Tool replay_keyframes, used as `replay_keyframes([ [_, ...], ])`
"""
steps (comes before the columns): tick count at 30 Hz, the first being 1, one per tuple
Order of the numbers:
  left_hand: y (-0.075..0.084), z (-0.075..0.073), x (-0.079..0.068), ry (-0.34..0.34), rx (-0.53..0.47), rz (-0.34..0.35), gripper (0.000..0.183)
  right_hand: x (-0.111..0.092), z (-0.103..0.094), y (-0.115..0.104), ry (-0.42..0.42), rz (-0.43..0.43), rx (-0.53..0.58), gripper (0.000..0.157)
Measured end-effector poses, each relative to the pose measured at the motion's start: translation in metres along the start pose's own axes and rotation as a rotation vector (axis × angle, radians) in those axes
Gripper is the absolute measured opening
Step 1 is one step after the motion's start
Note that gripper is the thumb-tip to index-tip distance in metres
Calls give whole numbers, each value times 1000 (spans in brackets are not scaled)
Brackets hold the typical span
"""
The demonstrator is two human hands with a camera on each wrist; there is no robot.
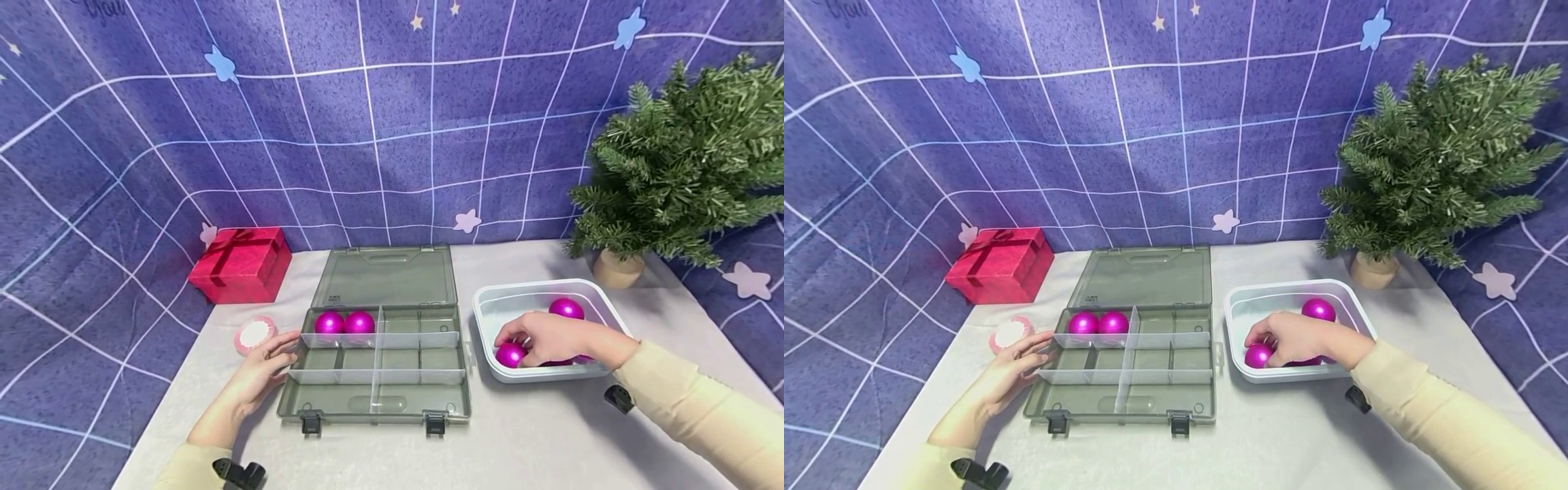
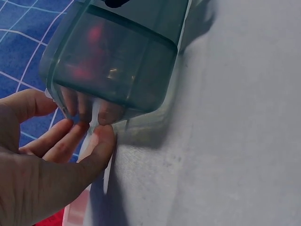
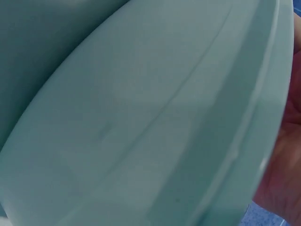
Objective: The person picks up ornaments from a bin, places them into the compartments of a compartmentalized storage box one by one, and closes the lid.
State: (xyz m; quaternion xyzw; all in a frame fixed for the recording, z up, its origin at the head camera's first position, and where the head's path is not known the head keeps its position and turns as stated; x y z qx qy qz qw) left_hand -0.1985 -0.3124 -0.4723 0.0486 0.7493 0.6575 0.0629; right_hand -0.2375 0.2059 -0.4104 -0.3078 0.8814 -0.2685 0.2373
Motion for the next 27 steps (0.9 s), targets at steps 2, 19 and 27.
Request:
replay_keyframes([
  [2,0,0,0,2,2,-2,60,0,0,1,3,8,10,39],
  [19,1,-2,1,3,10,-5,59,4,-69,-27,336,86,236,39],
  [27,1,-1,2,-6,7,-1,59,43,-62,-54,332,93,490,36],
])
Point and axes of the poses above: each hand's wrist, its own x-axis towards the middle knuckle, its own z-axis out of the palm, y = z × x, the point moved 2 cm from there along x, towards the middle knuckle, and after that the axes turned 11 degrees about z, right-handed, at the moved point
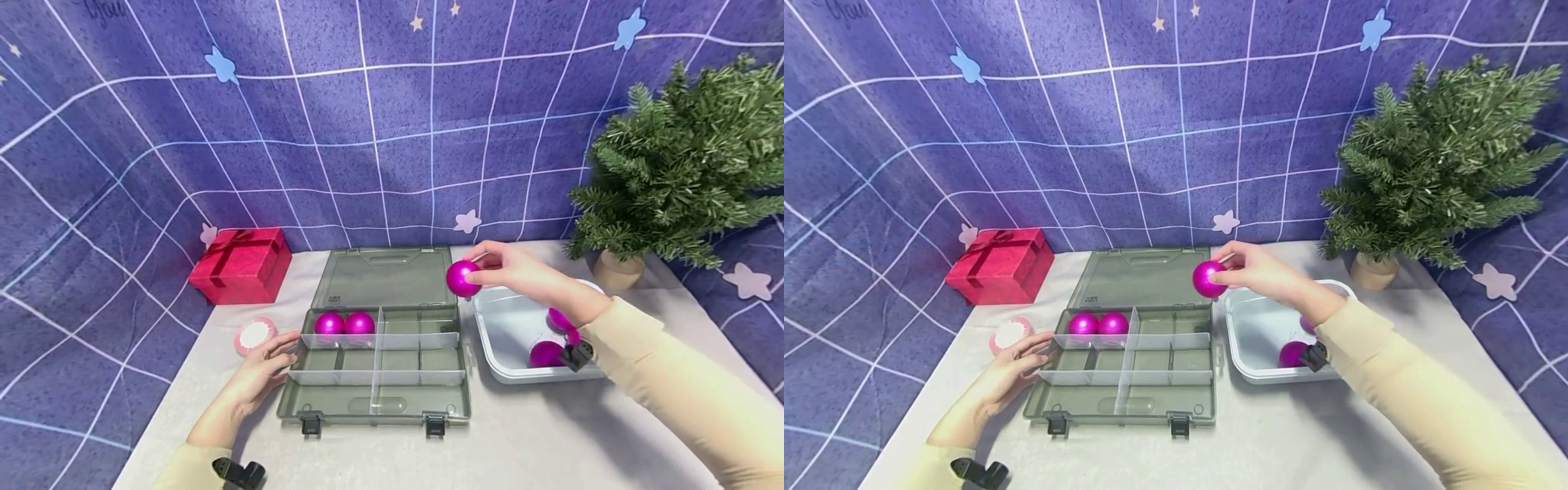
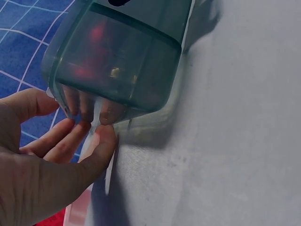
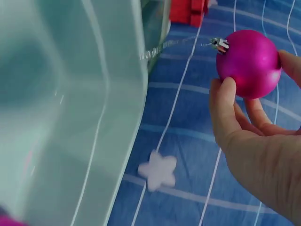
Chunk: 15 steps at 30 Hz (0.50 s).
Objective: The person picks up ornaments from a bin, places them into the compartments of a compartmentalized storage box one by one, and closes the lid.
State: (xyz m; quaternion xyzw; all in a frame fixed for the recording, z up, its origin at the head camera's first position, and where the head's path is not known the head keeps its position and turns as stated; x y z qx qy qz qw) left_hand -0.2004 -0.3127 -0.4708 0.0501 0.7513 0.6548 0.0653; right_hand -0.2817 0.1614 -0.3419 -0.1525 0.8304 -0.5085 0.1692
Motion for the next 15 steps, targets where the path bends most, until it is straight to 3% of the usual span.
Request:
replay_keyframes([
  [6,0,0,1,0,-7,0,59,22,37,-17,-30,-3,-7,35],
  [15,2,1,-1,1,-3,-8,58,51,84,-17,-103,124,-40,32],
])
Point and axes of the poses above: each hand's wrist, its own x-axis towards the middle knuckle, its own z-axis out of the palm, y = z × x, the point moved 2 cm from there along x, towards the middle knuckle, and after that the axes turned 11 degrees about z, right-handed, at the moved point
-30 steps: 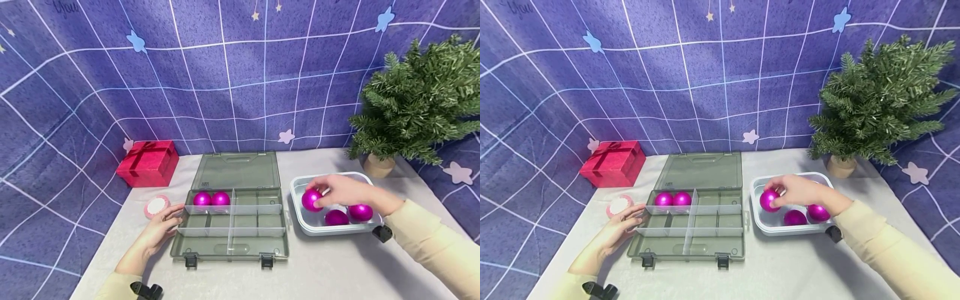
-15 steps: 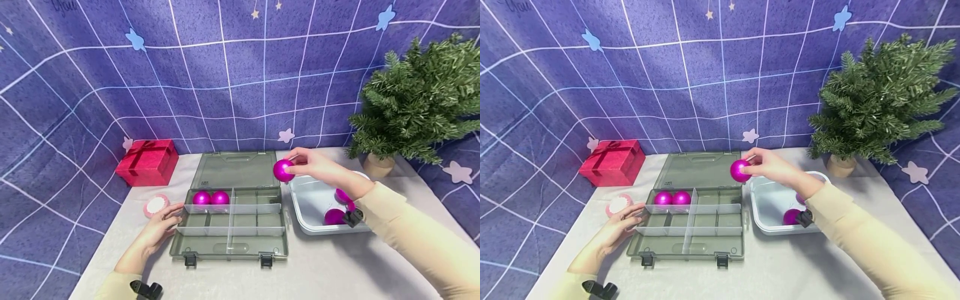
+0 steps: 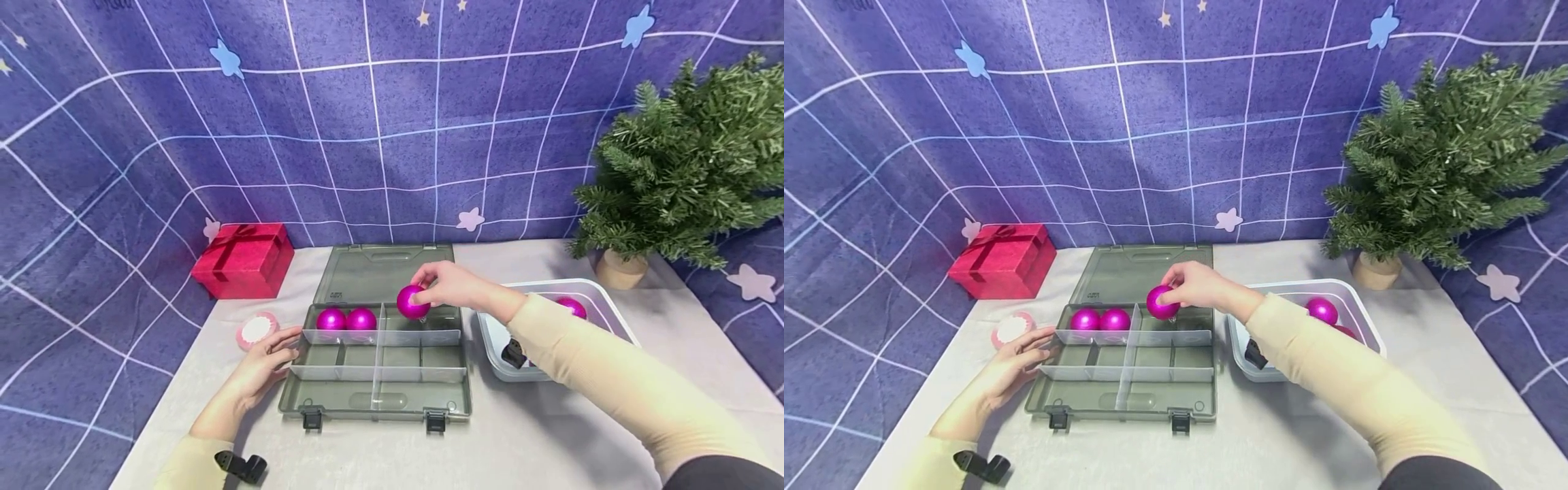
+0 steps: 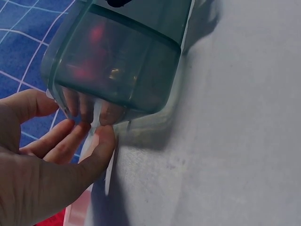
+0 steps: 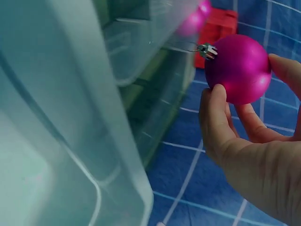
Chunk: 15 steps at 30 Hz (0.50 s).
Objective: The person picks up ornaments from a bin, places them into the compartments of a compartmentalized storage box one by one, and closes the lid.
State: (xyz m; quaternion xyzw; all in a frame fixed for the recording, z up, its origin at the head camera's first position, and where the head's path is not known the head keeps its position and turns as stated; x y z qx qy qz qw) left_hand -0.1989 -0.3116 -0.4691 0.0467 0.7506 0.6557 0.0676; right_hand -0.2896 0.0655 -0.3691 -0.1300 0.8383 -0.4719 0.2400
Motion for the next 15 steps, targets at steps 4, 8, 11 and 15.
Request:
replay_keyframes([
  [4,0,1,1,-6,-1,-3,59,9,12,5,-18,33,-41,32],
  [8,0,1,0,3,-4,-8,59,13,19,2,48,56,-143,31],
  [11,0,1,0,10,-3,-9,59,14,23,-3,83,89,-228,30],
  [15,1,1,0,6,-1,-6,59,16,29,-6,113,152,-319,27],
])
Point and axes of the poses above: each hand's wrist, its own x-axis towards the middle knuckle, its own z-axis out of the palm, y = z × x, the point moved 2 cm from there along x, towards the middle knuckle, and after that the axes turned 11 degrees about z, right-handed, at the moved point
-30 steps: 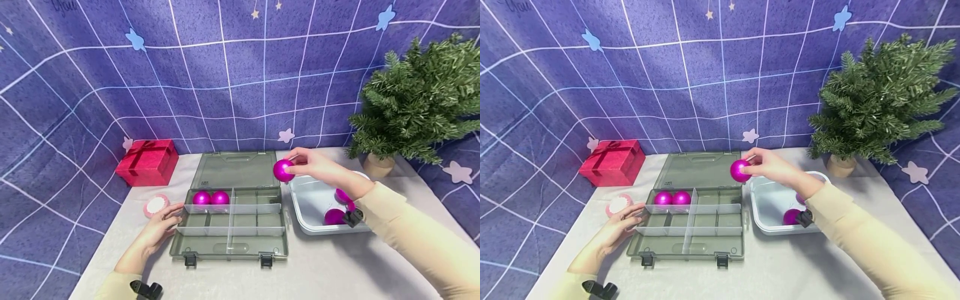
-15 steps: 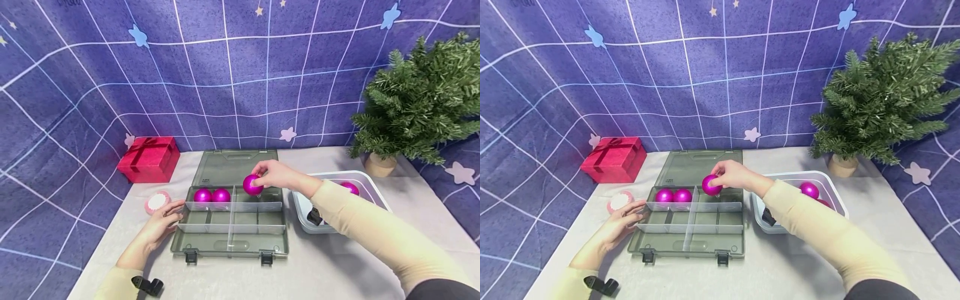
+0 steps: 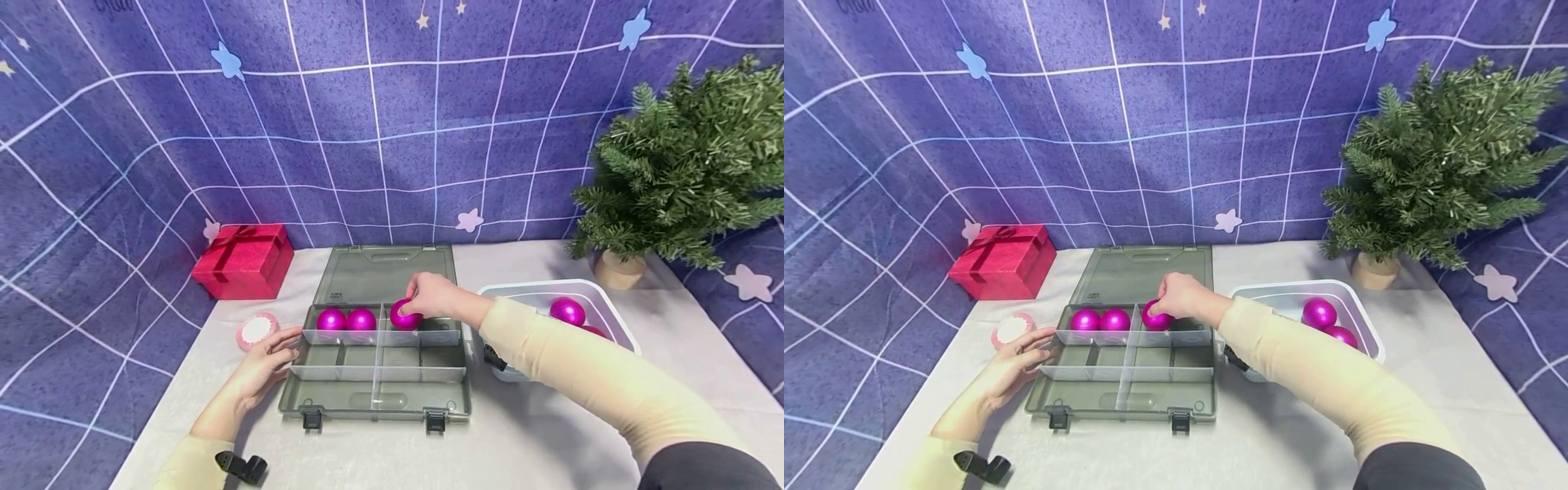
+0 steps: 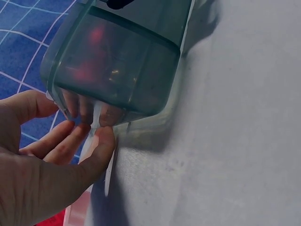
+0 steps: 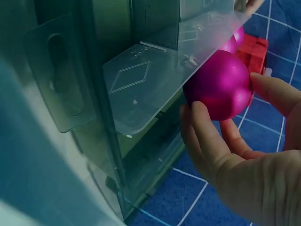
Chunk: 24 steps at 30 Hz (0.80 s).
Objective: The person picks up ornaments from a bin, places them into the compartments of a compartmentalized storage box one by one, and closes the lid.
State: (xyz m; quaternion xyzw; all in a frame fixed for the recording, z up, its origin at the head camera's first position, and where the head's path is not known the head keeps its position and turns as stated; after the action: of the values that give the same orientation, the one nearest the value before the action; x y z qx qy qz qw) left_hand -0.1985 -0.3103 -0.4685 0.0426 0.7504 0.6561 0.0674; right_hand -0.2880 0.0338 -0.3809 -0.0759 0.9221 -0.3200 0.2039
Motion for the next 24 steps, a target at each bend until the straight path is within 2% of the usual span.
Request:
replay_keyframes([
  [7,0,0,0,2,-7,1,59,2,7,-3,34,73,-45,26],
  [14,0,0,1,1,-7,4,59,-1,14,-4,-42,70,-25,17],
  [17,-1,0,1,-3,-3,6,59,-2,15,-4,-50,71,-12,17],
  [24,-3,0,1,7,6,15,59,-6,10,-4,-91,57,2,13],
])
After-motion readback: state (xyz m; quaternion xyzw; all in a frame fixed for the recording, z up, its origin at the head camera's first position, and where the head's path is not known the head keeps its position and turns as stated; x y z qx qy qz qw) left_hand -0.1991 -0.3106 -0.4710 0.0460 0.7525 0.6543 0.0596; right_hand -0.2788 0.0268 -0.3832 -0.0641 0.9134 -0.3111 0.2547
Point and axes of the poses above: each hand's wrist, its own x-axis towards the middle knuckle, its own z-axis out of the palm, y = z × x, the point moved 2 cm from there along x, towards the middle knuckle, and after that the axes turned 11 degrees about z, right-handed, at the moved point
